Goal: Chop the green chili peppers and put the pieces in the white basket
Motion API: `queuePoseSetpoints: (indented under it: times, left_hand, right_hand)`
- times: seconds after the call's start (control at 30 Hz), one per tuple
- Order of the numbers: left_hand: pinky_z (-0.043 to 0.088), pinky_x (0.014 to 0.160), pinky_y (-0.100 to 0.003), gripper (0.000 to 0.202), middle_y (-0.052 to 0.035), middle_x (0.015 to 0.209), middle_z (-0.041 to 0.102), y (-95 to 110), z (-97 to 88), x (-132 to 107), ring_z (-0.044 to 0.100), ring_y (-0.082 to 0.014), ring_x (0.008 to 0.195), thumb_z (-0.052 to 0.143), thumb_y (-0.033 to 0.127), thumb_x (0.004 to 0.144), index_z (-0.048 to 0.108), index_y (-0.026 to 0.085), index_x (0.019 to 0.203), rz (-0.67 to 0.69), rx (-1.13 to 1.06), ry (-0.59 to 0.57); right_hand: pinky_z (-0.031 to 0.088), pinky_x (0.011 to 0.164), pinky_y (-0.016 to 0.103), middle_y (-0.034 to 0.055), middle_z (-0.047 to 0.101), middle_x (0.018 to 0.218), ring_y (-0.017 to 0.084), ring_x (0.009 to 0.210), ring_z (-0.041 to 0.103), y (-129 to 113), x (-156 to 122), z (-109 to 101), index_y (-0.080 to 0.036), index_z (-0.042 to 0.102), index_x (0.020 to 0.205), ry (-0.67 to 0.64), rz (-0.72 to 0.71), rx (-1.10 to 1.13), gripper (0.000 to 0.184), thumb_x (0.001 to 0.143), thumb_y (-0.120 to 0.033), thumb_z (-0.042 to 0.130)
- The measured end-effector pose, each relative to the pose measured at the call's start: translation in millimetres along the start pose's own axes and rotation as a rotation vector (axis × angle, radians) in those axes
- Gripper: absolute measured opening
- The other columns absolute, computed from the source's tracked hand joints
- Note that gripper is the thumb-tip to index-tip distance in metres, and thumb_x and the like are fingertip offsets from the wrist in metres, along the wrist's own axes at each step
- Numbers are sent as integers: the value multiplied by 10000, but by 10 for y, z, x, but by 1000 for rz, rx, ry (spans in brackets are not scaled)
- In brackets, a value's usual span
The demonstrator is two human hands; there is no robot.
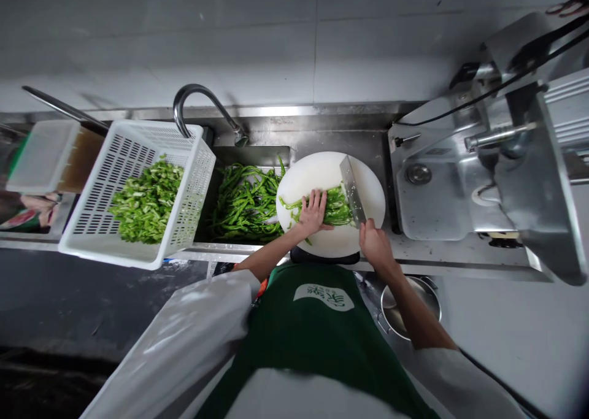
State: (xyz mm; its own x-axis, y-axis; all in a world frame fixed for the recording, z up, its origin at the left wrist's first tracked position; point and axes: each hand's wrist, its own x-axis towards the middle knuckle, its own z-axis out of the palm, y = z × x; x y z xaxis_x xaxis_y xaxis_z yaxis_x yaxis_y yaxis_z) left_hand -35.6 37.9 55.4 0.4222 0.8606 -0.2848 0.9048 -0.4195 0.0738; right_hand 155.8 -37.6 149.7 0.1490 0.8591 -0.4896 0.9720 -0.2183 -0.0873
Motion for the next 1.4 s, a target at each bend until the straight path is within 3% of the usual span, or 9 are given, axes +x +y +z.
queuePoseSetpoints:
  times: [0.13, 0.27, 0.5, 0.63, 0.77, 0.93, 1.1, 1.3, 1.4]
  left_hand:
    - [176, 1290, -611, 1150, -211, 1759, 144, -14, 4, -20, 112, -441, 1627, 618, 697, 893, 107, 68, 1709, 20, -30, -30]
    - [173, 1287, -604, 1064, -194, 1764, 142, -16, 52, 7, 153, -447, 1614, 581, 645, 931, 125, 82, 1710, 41, -62, -36]
    - [165, 1292, -597, 1186, -208, 1757, 162, -54, 94, 36, 108, -414, 1632, 650, 724, 872, 95, 100, 1714, 42, -39, -25]
    - [128, 1288, -637, 1288, -247, 1759, 64, -128, 46, -58, 23, -419, 1641, 659, 797, 826, 59, 80, 1711, -5, -19, 11]
    - [122, 1295, -627, 1236, -222, 1764, 84, -177, 56, -156, 10, -429, 1639, 642, 768, 853, 73, 87, 1713, -14, -56, 5]
    - [165, 1294, -612, 1114, -158, 1770, 148, -156, 123, -143, 88, -426, 1635, 607, 668, 909, 49, 149, 1722, -33, -148, -10]
    - [145, 1301, -609, 1121, -154, 1768, 157, -161, 130, -122, 110, -399, 1637, 635, 643, 898, 56, 150, 1722, -11, -155, -3]
    - [140, 1262, -698, 1163, -163, 1777, 3, -196, 25, -272, -48, -421, 1639, 549, 783, 894, 48, 135, 1720, -37, -117, 57]
    - [132, 1260, -705, 1099, -163, 1777, 4, -192, 41, -349, -74, -434, 1634, 450, 800, 937, 66, 130, 1720, -37, -136, 75]
  right_hand:
    - [485, 822, 323, 211, 758, 1031, 286, 986, 753, -89, -85, -34, -104, 554, 1231, -80, -18, -2, 325, 1116, -275, 303]
    - [493, 854, 328, 229, 746, 1077, 294, 1039, 744, -204, 114, 67, -74, 550, 1269, -105, -16, 32, 341, 1112, -248, 304]
    - [486, 884, 315, 217, 744, 1122, 271, 1073, 734, -290, 433, 215, -71, 563, 1280, -68, -7, 78, 359, 1119, -251, 297]
    - [483, 852, 332, 218, 745, 1083, 293, 1030, 738, -167, 282, 48, -95, 570, 1260, -6, -11, 43, 368, 1120, -296, 296]
    - [479, 826, 331, 209, 747, 1030, 295, 977, 744, -161, 54, -49, -97, 552, 1260, -1, -37, 1, 373, 1121, -305, 275]
    - [477, 854, 324, 220, 741, 1074, 289, 1028, 738, -289, 104, 95, -92, 555, 1261, -116, -45, -5, 323, 1111, -256, 321]
    - [465, 872, 298, 224, 741, 1112, 262, 1075, 728, -423, 330, 253, -58, 547, 1272, -74, -11, 22, 330, 1117, -221, 305]
    - [476, 862, 321, 209, 742, 1083, 279, 1030, 727, -339, 190, 9, -94, 585, 1254, -30, -33, -1, 367, 1112, -281, 302]
    - [481, 852, 329, 210, 741, 1060, 287, 1015, 729, -323, 48, -50, -93, 581, 1259, -21, -46, -18, 378, 1109, -284, 291]
